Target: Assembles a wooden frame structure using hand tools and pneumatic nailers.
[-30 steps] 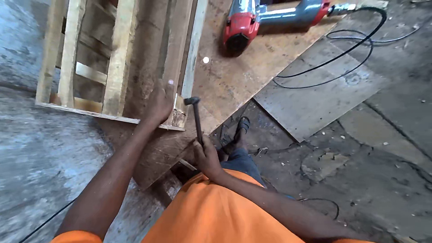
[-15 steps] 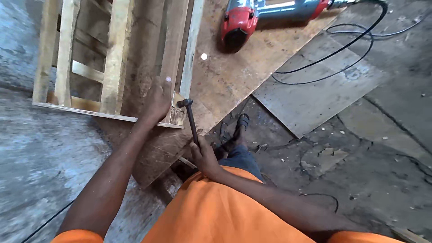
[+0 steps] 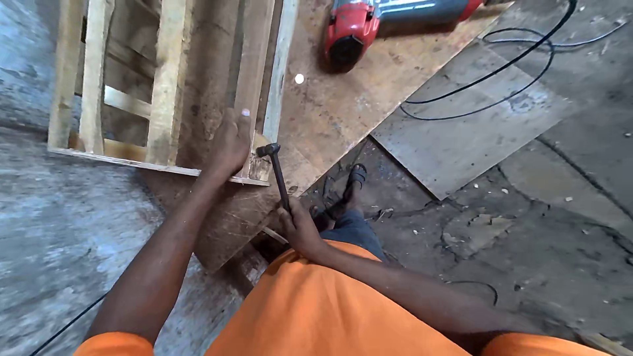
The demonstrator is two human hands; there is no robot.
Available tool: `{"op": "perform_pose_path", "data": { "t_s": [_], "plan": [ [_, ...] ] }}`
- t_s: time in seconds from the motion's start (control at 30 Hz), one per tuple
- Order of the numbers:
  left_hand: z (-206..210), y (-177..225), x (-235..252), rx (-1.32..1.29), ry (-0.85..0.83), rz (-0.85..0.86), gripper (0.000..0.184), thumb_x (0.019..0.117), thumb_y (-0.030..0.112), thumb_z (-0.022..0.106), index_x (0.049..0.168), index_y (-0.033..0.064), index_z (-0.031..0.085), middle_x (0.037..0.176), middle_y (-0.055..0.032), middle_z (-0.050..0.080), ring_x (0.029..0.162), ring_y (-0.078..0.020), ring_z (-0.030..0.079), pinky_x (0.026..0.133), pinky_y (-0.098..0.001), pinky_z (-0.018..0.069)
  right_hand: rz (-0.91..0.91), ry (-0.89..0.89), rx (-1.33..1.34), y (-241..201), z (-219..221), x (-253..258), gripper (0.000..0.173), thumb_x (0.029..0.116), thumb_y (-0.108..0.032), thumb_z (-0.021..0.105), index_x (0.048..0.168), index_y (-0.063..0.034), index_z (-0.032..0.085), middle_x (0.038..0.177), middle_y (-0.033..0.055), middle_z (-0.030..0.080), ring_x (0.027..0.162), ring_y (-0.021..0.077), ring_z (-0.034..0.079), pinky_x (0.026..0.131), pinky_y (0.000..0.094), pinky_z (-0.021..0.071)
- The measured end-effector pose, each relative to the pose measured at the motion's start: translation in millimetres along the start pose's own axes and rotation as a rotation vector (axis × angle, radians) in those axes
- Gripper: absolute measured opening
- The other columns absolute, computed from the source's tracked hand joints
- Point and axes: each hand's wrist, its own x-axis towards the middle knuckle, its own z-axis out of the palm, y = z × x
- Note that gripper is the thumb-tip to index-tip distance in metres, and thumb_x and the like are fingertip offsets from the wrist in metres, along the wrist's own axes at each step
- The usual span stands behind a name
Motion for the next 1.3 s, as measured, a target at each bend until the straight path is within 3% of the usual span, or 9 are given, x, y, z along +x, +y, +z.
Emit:
{"op": "perform_pose_path", "data": {
  "t_s": [0.2,0.33,0.43,0.63,0.73,0.9,1.07,1.2,1.3],
  "plan": [
    [1.0,-1.4,-0.1,0.000,0.005,0.003,0.060,0.1114,0.050,0.024,0.144,0.0033,0.042,0.125,-0.0230,0.063,0.116,-0.0355,0.064,0.098,-0.0587,0.0501,0.026,-0.044,-0.034,-1.1,-3.0,-0.4,0.018,0.1092,-0.018,0.048,0.117,-0.0024,0.052,0.075,0.0093,0.056,0.061,0.0224,0.059,0.060,0.0423,0.0542],
    [0.9,-0.1,0.8,-0.006,0.001,0.001,0.061,0.1113,0.051,0.024,0.146,0.0033,0.040,0.127,-0.0242,0.062,0.118,-0.0369,0.064,0.099,-0.0600,0.0491,-0.019,0.048,0.036,0.3,-1.5,3.2,0.019,0.1091,-0.019,0.046,0.116,-0.0023,0.051,0.071,0.0075,0.054,0.056,0.0197,0.056,0.056,0.0399,0.0525],
    [0.9,-2.0,0.2,-0.005,-0.002,-0.001,0.063,0.1111,0.051,0.024,0.150,0.0038,0.038,0.132,-0.0241,0.060,0.122,-0.0361,0.062,0.103,-0.0588,0.0479,0.008,-0.041,-0.012,0.5,-4.0,1.5,0.020,0.1091,-0.017,0.048,0.120,-0.0006,0.052,0.076,0.0102,0.056,0.061,0.0223,0.059,0.061,0.0423,0.0548],
    [0.7,1.2,-1.4,0.017,0.011,-0.026,0.065,0.1106,0.053,0.024,0.148,0.0023,0.040,0.128,-0.0251,0.062,0.119,-0.0379,0.064,0.101,-0.0606,0.0485,0.016,0.084,0.202,-18.1,-19.8,24.6,0.020,0.1098,-0.019,0.043,0.115,-0.0018,0.052,0.068,0.0064,0.051,0.053,0.0189,0.053,0.051,0.0385,0.0499],
    [-0.7,4.9,-3.4,0.033,0.017,-0.034,0.066,0.1107,0.053,0.024,0.148,0.0006,0.040,0.127,-0.0268,0.063,0.120,-0.0408,0.063,0.101,-0.0628,0.0480,0.012,0.099,0.418,-39.1,-36.9,46.8,0.017,0.1110,-0.018,0.036,0.108,-0.0052,0.048,0.062,-0.0006,0.041,0.046,0.0115,0.042,0.043,0.0290,0.0409],
    [-1.8,8.8,-6.2,0.064,0.018,-0.040,0.062,0.1114,0.051,0.023,0.142,0.0010,0.043,0.120,-0.0272,0.064,0.113,-0.0423,0.065,0.094,-0.0629,0.0501,0.215,-0.230,0.199,-55.3,-65.1,55.1,0.021,0.1125,-0.023,0.039,0.112,-0.0056,0.050,0.065,0.0021,0.041,0.046,0.0138,0.041,0.043,0.0300,0.0397],
    [0.6,5.6,-3.0,0.066,0.027,-0.033,0.065,0.1108,0.052,0.022,0.148,0.0025,0.040,0.123,-0.0266,0.064,0.114,-0.0423,0.065,0.096,-0.0640,0.0498,0.167,-0.048,0.403,-58.6,-79.9,69.0,0.021,0.1129,-0.020,0.035,0.099,-0.0086,0.046,0.059,-0.0029,0.036,0.042,0.0084,0.035,0.040,0.0243,0.0353],
    [-0.7,6.1,-2.5,0.061,0.016,-0.033,0.063,0.1113,0.051,0.023,0.150,0.0033,0.038,0.127,-0.0262,0.063,0.117,-0.0412,0.064,0.098,-0.0629,0.0489,0.267,-0.302,0.156,-55.8,-91.9,66.0,0.019,0.1125,-0.021,0.039,0.111,-0.0052,0.049,0.064,0.0019,0.043,0.043,0.0112,0.040,0.040,0.0263,0.0397],
    [0.5,5.2,-1.3,0.056,0.015,-0.014,0.061,0.1116,0.050,0.023,0.147,0.0032,0.039,0.123,-0.0255,0.064,0.115,-0.0401,0.065,0.096,-0.0622,0.0499,0.248,-0.295,0.195,-54.4,-100.4,68.3,0.018,0.1118,-0.019,0.040,0.105,-0.0062,0.052,0.061,-0.0001,0.040,0.043,0.0095,0.036,0.040,0.0245,0.0339]
  ]
}}
